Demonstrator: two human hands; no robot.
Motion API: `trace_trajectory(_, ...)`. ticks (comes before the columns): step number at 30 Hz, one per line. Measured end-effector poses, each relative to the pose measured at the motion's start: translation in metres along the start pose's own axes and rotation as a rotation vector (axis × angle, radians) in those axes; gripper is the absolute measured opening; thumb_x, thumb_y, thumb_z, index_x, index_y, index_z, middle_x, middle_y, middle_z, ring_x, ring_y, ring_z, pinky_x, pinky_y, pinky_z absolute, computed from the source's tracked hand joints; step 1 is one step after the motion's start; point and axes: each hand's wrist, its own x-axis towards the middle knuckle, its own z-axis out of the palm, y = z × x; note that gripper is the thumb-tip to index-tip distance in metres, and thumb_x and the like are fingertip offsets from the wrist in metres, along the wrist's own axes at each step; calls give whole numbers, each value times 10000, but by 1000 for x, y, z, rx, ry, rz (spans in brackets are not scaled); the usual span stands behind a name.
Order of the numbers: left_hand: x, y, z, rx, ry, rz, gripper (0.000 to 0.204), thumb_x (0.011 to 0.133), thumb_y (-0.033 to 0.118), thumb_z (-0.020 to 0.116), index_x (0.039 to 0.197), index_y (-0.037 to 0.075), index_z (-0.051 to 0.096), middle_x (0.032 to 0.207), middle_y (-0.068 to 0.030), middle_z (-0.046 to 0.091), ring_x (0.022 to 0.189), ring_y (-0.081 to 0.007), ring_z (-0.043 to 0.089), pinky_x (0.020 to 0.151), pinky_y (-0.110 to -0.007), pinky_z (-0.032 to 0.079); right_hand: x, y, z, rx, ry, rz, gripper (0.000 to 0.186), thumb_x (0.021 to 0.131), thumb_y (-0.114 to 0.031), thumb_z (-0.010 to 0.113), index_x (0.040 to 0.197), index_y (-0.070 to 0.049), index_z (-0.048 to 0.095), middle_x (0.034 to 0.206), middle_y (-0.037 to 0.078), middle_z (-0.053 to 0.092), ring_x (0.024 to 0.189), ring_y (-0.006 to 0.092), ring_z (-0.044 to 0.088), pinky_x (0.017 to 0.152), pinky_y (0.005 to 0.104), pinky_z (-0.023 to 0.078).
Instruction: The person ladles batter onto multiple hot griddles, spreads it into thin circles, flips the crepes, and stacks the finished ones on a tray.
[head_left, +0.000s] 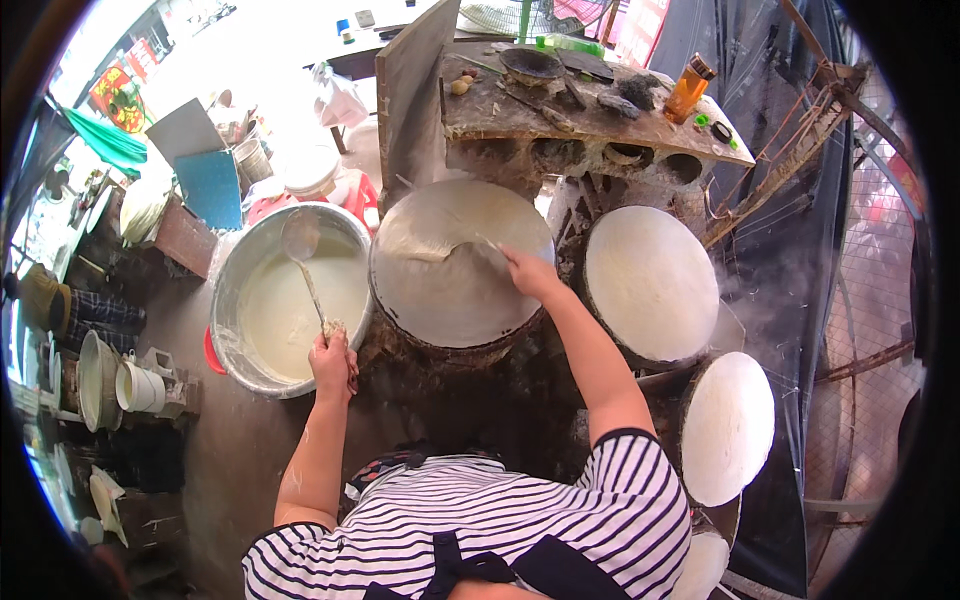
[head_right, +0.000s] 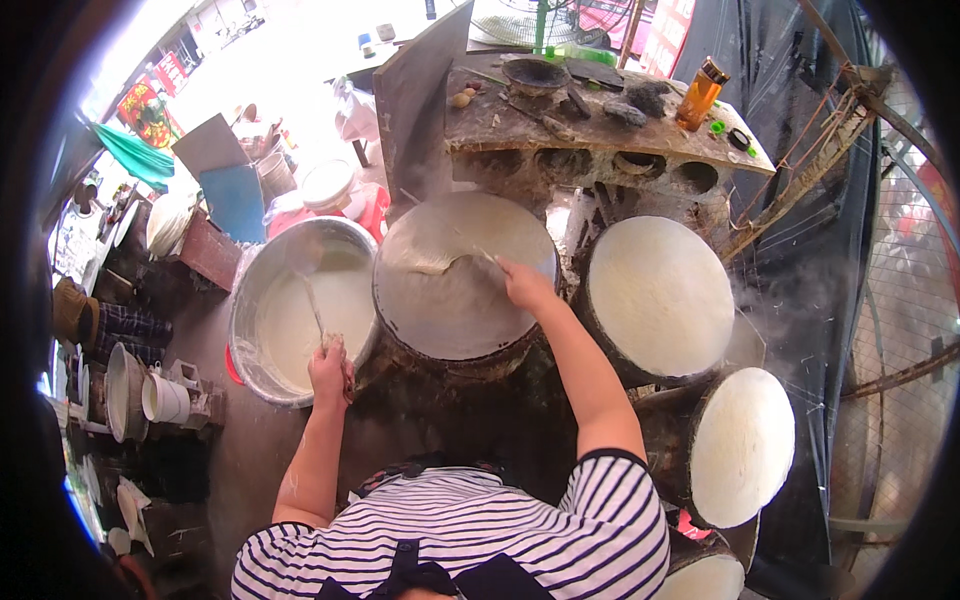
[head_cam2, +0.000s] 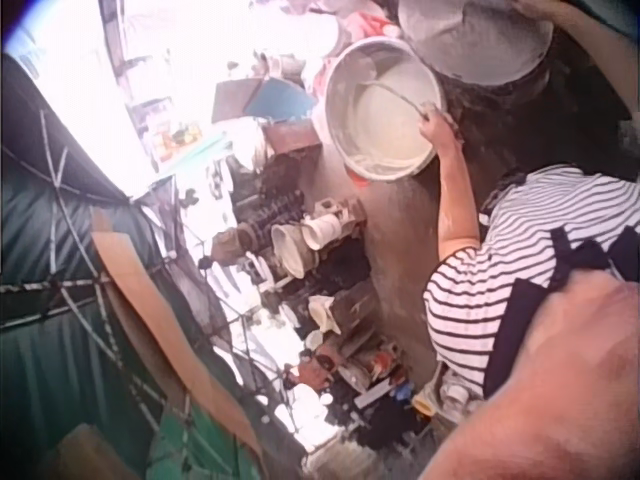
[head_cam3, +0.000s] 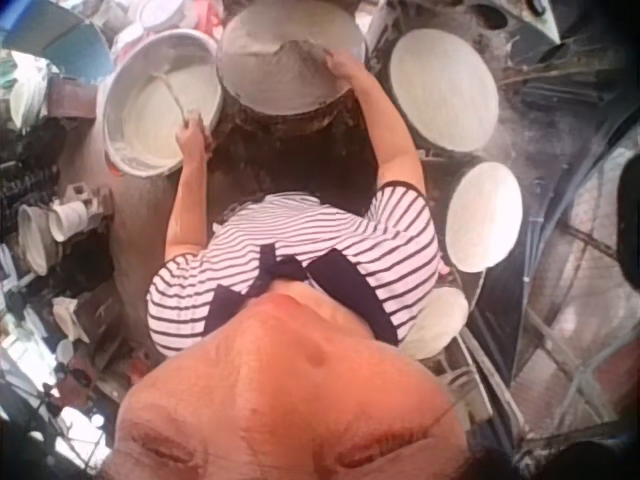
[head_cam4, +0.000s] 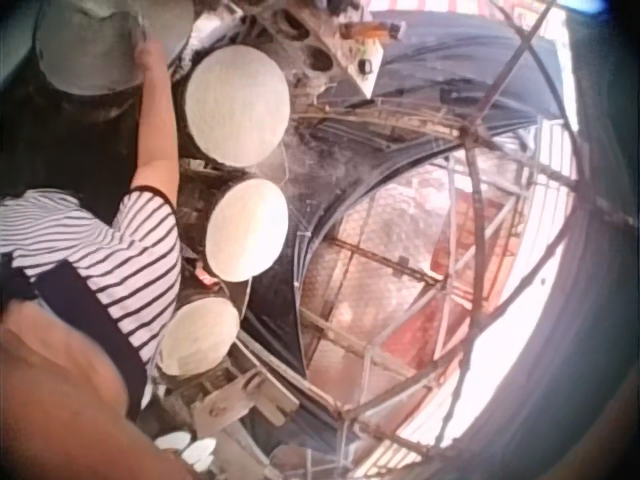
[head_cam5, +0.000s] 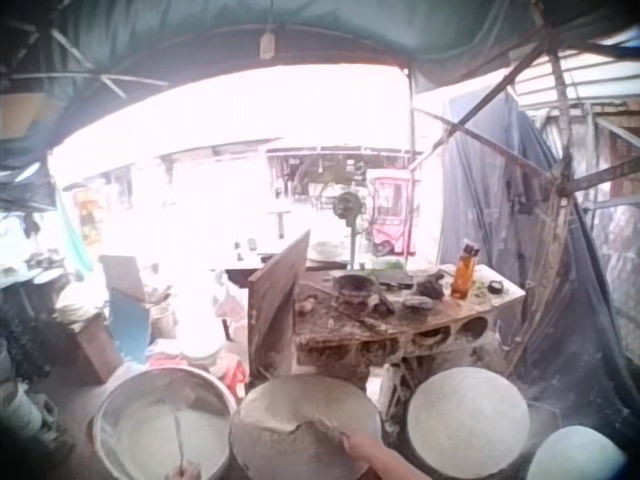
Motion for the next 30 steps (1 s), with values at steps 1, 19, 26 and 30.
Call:
trace_trajectory(1, 1, 1, 2, 2, 2, 3, 115, 881, 144, 540, 837, 59, 476, 610, 10, 438, 390, -82, 414, 317, -224, 340, 12, -3, -3, -16, 16, 24, 391, 882, -228, 432, 1263, -267, 511, 1132, 138, 590, 1026, 352, 556, 867, 394, 449)
trace_trajectory(19, -12, -5, -23, 29, 158, 0, 153, 883, 185, 565, 855, 58, 485, 629, -2, 449, 391, -91, 416, 319, -226, 337, 76, 23, -39, 109, -522, -216, 413, 807, -128, 500, 1214, -122, 570, 1002, 63, 659, 855, 150, 587, 765, 293, 465)
trace_trajectory(26, -41, -5, -31, 77, 283, -17, 175, 895, 166, 535, 778, 66, 451, 570, 5, 429, 373, -84, 417, 304, -221, 331, 78, 30, -70, 147, -521, -184, 470, 763, -155, 512, 1229, -130, 569, 988, 72, 645, 787, 139, 568, 744, 283, 471)
trace_trajectory(30, -52, -12, -48, 110, 295, 1, 168, 896, 163, 530, 796, 54, 450, 571, -5, 433, 374, -89, 422, 303, -225, 338, 103, -13, -61, 12, -593, -232, 485, 725, -122, 516, 1203, -156, 592, 893, 70, 648, 733, 160, 558, 698, 294, 469)
